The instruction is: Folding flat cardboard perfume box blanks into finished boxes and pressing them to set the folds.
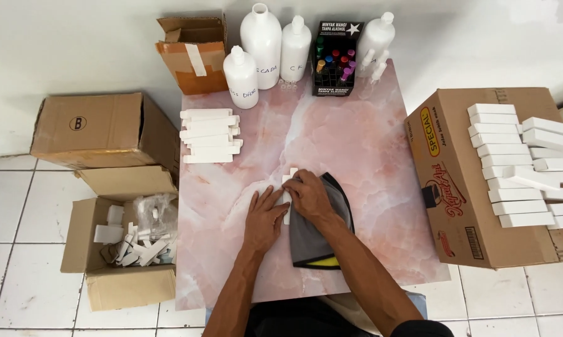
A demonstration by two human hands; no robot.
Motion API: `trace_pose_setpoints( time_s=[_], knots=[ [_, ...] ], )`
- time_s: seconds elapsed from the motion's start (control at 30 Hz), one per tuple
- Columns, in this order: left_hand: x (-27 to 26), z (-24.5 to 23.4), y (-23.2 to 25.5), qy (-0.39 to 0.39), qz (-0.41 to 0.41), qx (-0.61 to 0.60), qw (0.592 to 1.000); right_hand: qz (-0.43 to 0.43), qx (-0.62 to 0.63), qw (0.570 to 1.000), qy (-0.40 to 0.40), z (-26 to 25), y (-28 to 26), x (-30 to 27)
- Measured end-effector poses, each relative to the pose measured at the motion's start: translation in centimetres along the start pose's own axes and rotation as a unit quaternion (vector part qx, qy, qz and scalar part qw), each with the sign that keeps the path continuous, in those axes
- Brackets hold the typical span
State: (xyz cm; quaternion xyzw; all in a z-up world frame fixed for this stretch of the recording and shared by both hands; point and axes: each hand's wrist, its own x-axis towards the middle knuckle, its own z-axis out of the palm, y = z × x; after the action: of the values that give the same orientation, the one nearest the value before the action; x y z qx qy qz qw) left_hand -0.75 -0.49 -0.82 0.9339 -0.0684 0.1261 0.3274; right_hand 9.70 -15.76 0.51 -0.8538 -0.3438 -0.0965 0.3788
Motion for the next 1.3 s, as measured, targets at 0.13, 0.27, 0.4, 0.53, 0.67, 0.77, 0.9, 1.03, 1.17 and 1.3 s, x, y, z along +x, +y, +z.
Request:
trace_pose_setpoints(
  time_s=[0.13,0.27,0.4,0.53,0.67,0.77,0.9,1.03,1.17,1.3],
  knots=[
    [-0.5,0.3,-0.2,-0.003,0.016,0.017,1.0,0.011,-0.037,0.999,0.022,0.6,0.8,1.2],
    [-0.6,0.1,0.2,0.003,0.021,0.027,0.999,0.019,-0.047,0.998,0.047,0.7,0.4,1.5],
    [-0.8,0.8,0.1,0.034,0.012,0.011,0.999,-0.013,-0.053,0.994,0.094,1.6,1.2,1.2],
    [-0.8,0.4,0.3,0.043,-0.002,-0.011,0.999,-0.049,-0.015,0.998,0.041,-0.5,-0.4,1.1],
    [-1.0,0.6,0.4,0.056,-0.003,-0.015,0.998,-0.064,-0.032,0.997,0.036,-0.2,-0.1,1.0],
    [-1.0,0.5,-0.2,0.027,-0.014,-0.04,0.999,-0.059,-0.055,0.994,0.067,0.6,0.2,1.1],
    [-0.7,-0.8,0.0,-0.055,-0.049,-0.084,0.994,-0.037,-0.055,0.997,0.047,0.4,0.2,1.0],
    [-0.1,-2.0,0.7,-0.071,-0.085,-0.108,0.988,-0.017,-0.08,0.997,0.016,-1.7,-1.4,0.3],
    [0.1,-2.4,1.0,-0.085,-0.103,-0.132,0.982,-0.007,-0.061,0.998,-0.012,-2.1,-1.3,-0.8],
    [0.5,-2.7,1.3,-0.111,-0.099,-0.126,0.981,-0.008,-0.052,0.998,-0.029,-1.9,-0.8,-1.6]
  ],
)
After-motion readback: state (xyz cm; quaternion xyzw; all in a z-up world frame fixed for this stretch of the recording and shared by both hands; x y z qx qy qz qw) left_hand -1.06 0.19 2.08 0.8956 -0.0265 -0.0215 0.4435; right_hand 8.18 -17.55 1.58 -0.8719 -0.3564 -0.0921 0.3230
